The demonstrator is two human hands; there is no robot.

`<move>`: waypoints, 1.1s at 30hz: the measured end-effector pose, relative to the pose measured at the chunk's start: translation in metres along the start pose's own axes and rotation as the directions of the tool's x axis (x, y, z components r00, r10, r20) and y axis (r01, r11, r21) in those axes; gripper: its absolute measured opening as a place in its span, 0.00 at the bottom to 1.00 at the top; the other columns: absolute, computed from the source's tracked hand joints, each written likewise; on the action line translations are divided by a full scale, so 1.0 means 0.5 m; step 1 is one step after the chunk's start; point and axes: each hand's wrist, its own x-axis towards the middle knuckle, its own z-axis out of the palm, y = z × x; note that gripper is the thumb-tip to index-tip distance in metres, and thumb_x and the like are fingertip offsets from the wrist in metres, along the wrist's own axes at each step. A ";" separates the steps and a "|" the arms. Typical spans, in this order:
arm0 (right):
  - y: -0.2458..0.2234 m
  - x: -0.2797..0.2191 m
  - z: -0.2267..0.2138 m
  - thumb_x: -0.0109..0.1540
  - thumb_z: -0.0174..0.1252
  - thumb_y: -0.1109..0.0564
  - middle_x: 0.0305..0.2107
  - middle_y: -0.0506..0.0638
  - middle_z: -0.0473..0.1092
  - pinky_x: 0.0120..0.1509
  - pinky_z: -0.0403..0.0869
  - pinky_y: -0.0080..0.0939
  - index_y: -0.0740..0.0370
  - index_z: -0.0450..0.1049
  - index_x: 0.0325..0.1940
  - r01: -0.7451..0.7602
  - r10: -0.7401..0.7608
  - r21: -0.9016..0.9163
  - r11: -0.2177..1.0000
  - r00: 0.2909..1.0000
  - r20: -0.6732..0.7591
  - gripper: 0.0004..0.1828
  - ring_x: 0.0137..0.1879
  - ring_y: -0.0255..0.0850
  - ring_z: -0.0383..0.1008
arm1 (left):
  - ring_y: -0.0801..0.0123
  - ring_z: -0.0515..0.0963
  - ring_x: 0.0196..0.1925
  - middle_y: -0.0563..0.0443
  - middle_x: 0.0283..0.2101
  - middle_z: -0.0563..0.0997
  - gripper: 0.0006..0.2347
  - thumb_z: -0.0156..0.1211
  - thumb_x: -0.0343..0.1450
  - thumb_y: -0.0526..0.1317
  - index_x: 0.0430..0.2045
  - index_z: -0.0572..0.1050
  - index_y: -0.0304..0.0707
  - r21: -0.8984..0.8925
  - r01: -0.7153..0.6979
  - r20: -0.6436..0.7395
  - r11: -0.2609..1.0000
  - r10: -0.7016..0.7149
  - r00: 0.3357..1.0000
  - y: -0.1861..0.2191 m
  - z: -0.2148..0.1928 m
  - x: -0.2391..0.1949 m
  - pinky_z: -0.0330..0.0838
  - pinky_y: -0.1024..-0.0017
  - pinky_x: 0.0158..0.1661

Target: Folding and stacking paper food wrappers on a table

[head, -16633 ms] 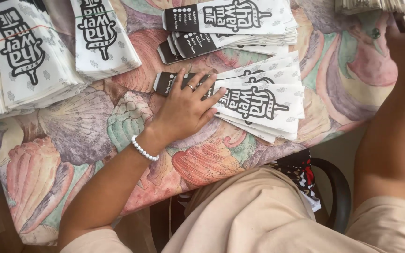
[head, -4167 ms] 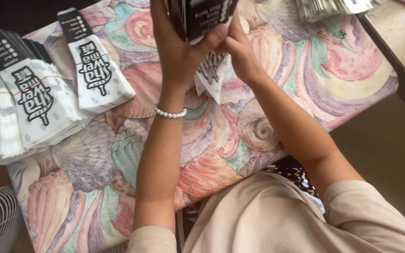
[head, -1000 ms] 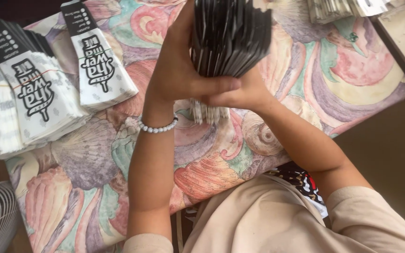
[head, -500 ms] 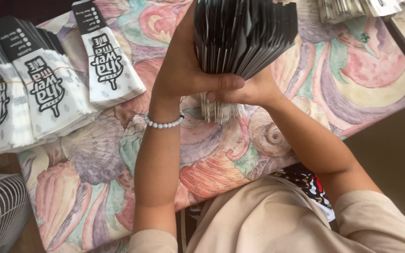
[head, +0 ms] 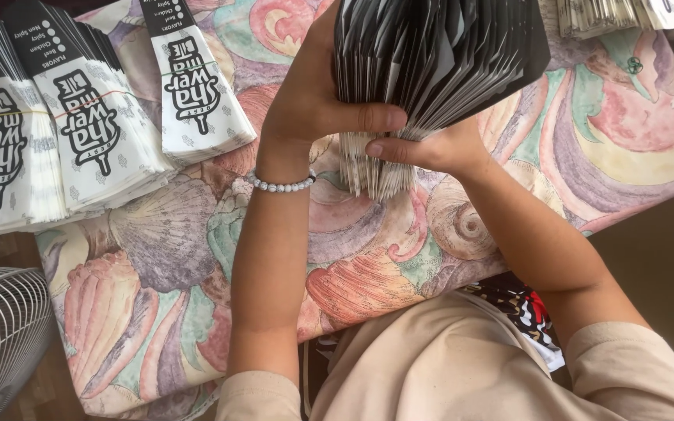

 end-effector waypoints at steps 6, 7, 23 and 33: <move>-0.018 0.015 0.002 0.60 0.72 0.55 0.54 0.58 0.70 0.73 0.74 0.51 0.67 0.68 0.61 0.036 -0.034 -0.075 0.997 0.999 0.040 0.30 0.62 0.52 0.73 | 0.67 0.74 0.53 0.55 0.48 0.73 0.25 0.76 0.67 0.40 0.53 0.66 0.40 0.017 -0.030 0.023 0.999 0.029 0.999 0.003 0.000 0.007 0.72 0.68 0.57; -0.017 0.015 0.002 0.60 0.72 0.55 0.53 0.58 0.71 0.72 0.75 0.51 0.67 0.69 0.60 0.045 -0.041 -0.074 0.996 0.998 0.054 0.28 0.62 0.52 0.74 | 0.67 0.74 0.52 0.55 0.48 0.72 0.24 0.76 0.66 0.40 0.52 0.67 0.40 0.032 -0.041 0.022 0.999 0.041 0.999 0.003 0.000 0.008 0.72 0.68 0.57; 0.020 -0.006 -0.005 0.63 0.67 0.53 0.57 0.57 0.68 0.75 0.71 0.55 0.65 0.66 0.63 0.107 -0.107 -0.053 0.993 0.994 0.006 0.28 0.65 0.55 0.70 | 0.72 0.74 0.48 0.57 0.43 0.74 0.21 0.76 0.66 0.41 0.46 0.69 0.38 -0.074 0.001 0.015 0.997 0.000 1.000 -0.004 -0.008 -0.001 0.73 0.72 0.51; 0.027 0.000 -0.005 0.63 0.65 0.54 0.59 0.56 0.67 0.79 0.70 0.56 0.63 0.64 0.66 0.158 -0.159 0.057 0.986 0.987 0.007 0.30 0.68 0.54 0.69 | 0.73 0.73 0.43 0.58 0.39 0.73 0.20 0.78 0.65 0.41 0.42 0.70 0.36 -0.046 0.019 0.021 0.999 -0.018 1.000 -0.010 -0.017 -0.005 0.72 0.73 0.45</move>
